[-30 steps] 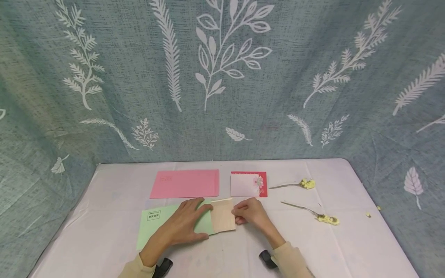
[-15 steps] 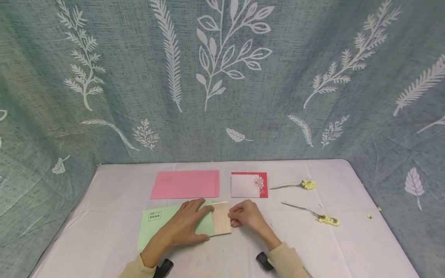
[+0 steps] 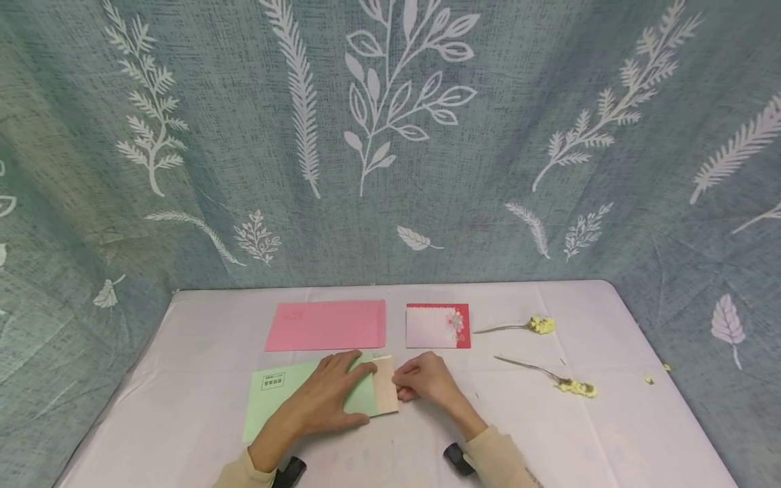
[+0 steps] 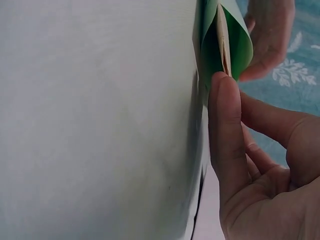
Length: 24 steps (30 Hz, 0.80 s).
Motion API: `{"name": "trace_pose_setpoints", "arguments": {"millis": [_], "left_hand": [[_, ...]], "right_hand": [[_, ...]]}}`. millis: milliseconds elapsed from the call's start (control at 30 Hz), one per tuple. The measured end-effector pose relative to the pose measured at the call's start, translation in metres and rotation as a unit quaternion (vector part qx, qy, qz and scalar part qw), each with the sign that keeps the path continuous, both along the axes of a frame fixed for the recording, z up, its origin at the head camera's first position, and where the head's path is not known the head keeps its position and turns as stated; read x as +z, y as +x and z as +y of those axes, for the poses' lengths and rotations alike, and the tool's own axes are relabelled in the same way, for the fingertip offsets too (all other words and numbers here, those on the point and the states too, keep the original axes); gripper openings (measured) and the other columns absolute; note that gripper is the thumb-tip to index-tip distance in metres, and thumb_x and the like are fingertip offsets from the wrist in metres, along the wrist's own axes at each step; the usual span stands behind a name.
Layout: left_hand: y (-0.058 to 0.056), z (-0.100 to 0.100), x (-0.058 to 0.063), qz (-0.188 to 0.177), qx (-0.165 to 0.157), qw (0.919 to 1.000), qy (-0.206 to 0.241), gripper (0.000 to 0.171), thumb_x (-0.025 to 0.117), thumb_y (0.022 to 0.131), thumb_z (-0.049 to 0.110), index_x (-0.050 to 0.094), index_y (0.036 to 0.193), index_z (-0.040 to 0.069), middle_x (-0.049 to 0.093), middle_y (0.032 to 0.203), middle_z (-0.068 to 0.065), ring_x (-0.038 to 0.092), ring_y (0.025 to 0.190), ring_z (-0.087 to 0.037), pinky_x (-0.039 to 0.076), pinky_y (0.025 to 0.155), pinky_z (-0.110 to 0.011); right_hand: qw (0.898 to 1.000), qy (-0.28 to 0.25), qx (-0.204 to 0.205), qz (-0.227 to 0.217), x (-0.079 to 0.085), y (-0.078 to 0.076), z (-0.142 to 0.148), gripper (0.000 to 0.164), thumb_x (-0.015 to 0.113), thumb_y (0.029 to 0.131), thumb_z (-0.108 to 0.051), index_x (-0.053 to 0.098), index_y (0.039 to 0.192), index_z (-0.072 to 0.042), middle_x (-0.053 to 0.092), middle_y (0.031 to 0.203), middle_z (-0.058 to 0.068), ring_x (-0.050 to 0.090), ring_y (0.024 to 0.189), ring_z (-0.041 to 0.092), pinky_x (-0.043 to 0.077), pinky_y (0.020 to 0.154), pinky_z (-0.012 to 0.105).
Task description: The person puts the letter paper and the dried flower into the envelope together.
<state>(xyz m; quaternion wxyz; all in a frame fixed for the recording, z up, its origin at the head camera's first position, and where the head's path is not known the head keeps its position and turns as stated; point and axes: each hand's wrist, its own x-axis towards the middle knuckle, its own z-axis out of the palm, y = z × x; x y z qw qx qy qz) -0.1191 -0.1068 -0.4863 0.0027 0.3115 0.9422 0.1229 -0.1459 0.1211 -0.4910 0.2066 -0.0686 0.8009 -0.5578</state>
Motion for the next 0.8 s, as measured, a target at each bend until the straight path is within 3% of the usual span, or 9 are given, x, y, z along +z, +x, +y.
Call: {"name": "trace_pose_setpoints", "arguments": {"millis": [800], "left_hand": [[-0.001,0.003,0.002,-0.003,-0.009,1.0000,0.002,0.075,0.078,0.075,0.053,0.051,0.137,0.021,0.047,0.138,-0.012,0.045,0.127,-0.028,0.038,0.103,-0.052]], "right_hand": [[1.000,-0.022,0.022,-0.002,-0.003,-0.001,-0.016,0.013,0.068,0.089,-0.003,0.071,0.091,0.010,0.070,0.069,0.013,0.066,0.056,0.011,0.057,0.056,0.027]]}}
